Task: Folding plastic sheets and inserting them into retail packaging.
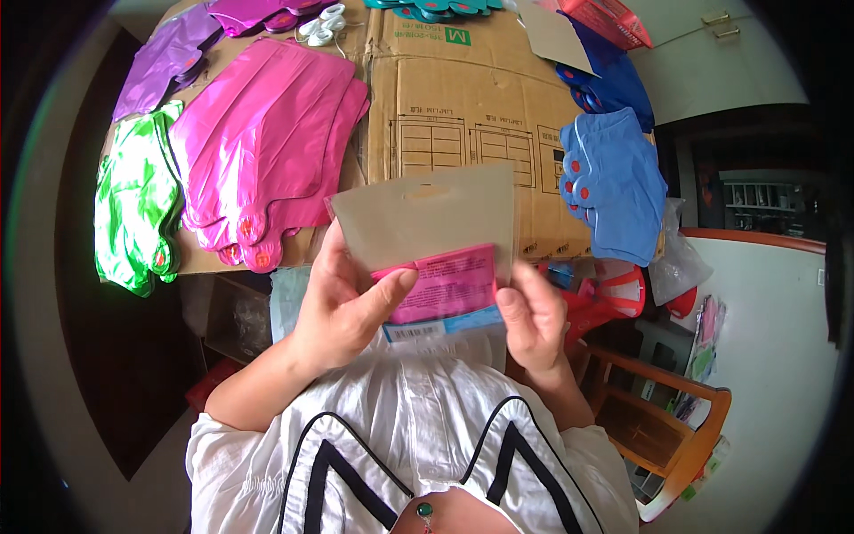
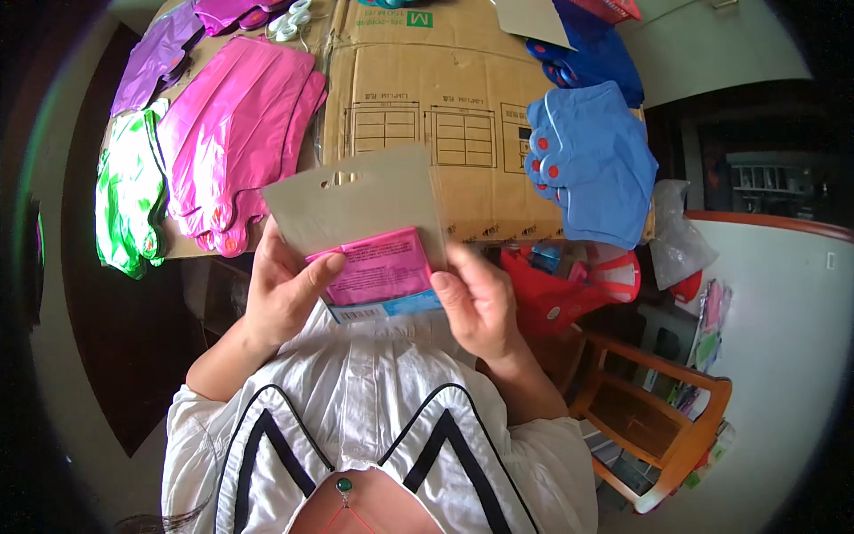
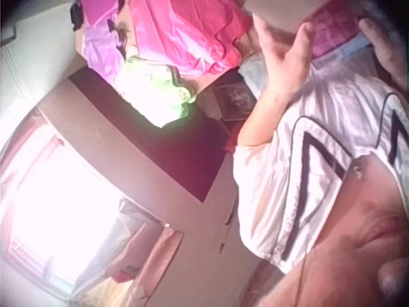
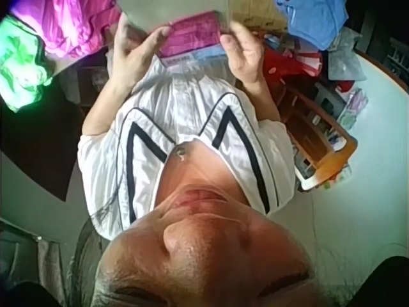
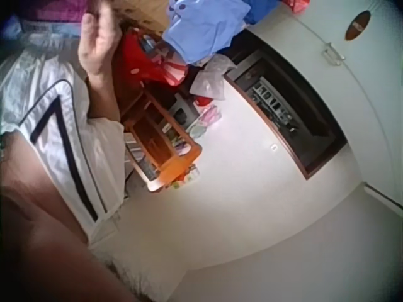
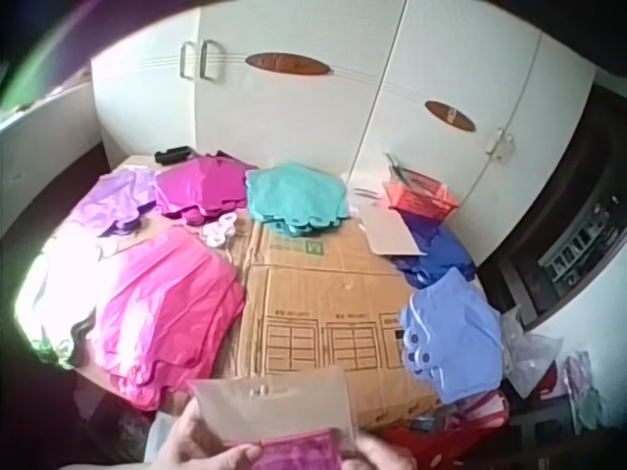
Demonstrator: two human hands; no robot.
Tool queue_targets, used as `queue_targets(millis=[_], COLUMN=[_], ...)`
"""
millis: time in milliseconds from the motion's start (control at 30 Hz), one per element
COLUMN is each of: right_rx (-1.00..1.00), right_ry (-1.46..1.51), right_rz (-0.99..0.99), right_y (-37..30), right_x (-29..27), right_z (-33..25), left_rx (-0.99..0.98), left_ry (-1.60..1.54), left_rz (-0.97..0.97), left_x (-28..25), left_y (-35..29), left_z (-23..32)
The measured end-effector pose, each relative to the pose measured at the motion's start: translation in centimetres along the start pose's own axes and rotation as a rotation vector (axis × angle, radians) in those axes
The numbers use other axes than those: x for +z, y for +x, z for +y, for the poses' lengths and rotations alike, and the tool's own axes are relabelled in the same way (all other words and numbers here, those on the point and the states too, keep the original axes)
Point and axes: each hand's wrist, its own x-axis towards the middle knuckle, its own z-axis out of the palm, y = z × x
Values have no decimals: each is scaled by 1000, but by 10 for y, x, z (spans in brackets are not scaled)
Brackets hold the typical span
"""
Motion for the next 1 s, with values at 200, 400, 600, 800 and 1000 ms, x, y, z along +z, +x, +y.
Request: queue_targets(millis=[200,400,600,800,1000], right_rx=[-227,-543,-667,-785,-804], right_ry=[-253,-221,-229,-344,-425], right_rz=[166,128,51,89,77], right_y=[-14,-6,-2,4,4], right_x=[19,22,16,15,17], right_z=[9,13,21,23,9], left_rx=[-13,399,659,655,702], left_ry=[-137,289,320,192,104], left_rz=[15,-233,-354,-378,-389], left_x=[4,-5,-8,-9,-13], left_y=[-22,-7,7,9,15], left_z=[-10,-14,-23,-32,-35])
